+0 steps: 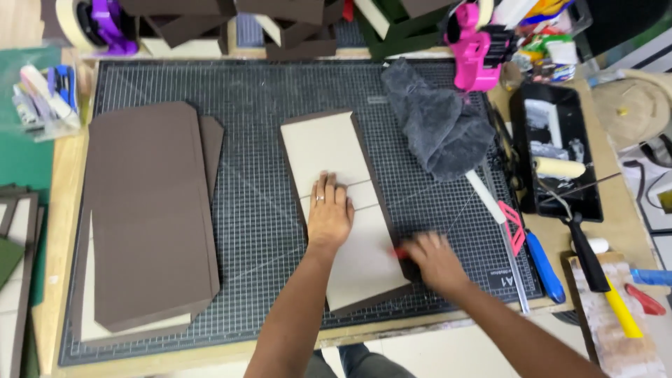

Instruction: The person assembles cardboard boxes by folding green and brown panels, applying glue with a roller, and pressing the pieces together using a small red plastic tool.

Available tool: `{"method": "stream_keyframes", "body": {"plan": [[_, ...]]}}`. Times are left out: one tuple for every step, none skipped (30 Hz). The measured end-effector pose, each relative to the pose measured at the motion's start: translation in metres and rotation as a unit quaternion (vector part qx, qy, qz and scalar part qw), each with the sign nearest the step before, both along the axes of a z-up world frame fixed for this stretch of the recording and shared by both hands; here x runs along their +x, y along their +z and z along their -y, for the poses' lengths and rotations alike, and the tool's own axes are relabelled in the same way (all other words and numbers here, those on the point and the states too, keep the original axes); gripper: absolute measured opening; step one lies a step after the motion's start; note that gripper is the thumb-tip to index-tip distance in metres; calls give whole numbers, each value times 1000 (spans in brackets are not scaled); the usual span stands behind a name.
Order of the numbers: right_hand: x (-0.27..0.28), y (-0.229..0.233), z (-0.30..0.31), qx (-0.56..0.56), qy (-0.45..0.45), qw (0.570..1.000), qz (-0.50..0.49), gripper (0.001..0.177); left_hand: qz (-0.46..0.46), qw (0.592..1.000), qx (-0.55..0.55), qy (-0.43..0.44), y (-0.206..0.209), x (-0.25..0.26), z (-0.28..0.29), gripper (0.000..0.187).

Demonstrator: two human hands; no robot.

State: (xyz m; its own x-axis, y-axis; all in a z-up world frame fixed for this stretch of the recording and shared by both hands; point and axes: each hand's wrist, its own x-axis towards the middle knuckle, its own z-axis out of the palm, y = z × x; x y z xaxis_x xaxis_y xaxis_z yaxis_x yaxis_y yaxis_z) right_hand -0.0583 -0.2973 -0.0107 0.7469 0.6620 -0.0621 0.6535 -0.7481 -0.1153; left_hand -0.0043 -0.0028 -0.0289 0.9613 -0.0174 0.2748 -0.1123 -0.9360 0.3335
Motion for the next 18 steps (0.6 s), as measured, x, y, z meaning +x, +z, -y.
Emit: {"method": "stream_keyframes", "body": {"plan": [[18,0,-12,13,11,999,47,29,0,1000,-6,-2,0,-2,0,29],[44,1,-25,28,20,994,100,30,6,1000,-10,-7,1,4,-1,30],[58,3,-35,29,21,994,101,30,8,1000,-8,-6,1,4,-1,30],[73,5,-44,23,21,994,106,31,7,1000,-8,-6,1,3,0,30],[88,6,-54,16,21,994,110,32,5,1000,-8,-6,-1,3,0,30],[95,7,-56,16,20,994,105,32,0,1000,-9,-6,0,3,0,30],[102,7,-58,6,27,995,99,32,2,1000,-8,-7,1,2,0,29],[112,7,-62,-3,36,995,94,32,5,1000,-7,-7,2,4,-1,29],[109,10,-63,-3,37,995,91,32,3,1000,-7,-6,2,-1,-1,29],[111,14,-63,3,44,995,85,33,5,1000,-13,-6,4,0,-1,28],[114,18,-64,9,51,996,78,33,7,1000,-18,-7,5,1,0,28],[111,22,-62,8,49,996,78,33,7,1000,-19,-9,5,-1,1,28],[108,25,-61,17,58,996,69,32,4,1000,-21,-13,4,-4,3,28],[115,28,-66,31,74,995,65,31,5,1000,-18,-10,5,0,-2,29],[120,30,-68,33,78,994,69,31,9,1000,-16,-6,5,6,-3,29],[116,29,-67,9,67,996,63,33,7,1000,-14,-8,3,5,-1,30],[111,27,-66,-14,55,997,56,34,5,1000,-13,-11,0,3,1,30],[103,26,-67,-16,56,997,51,34,0,1000,-15,-10,-2,-1,2,30]]}}
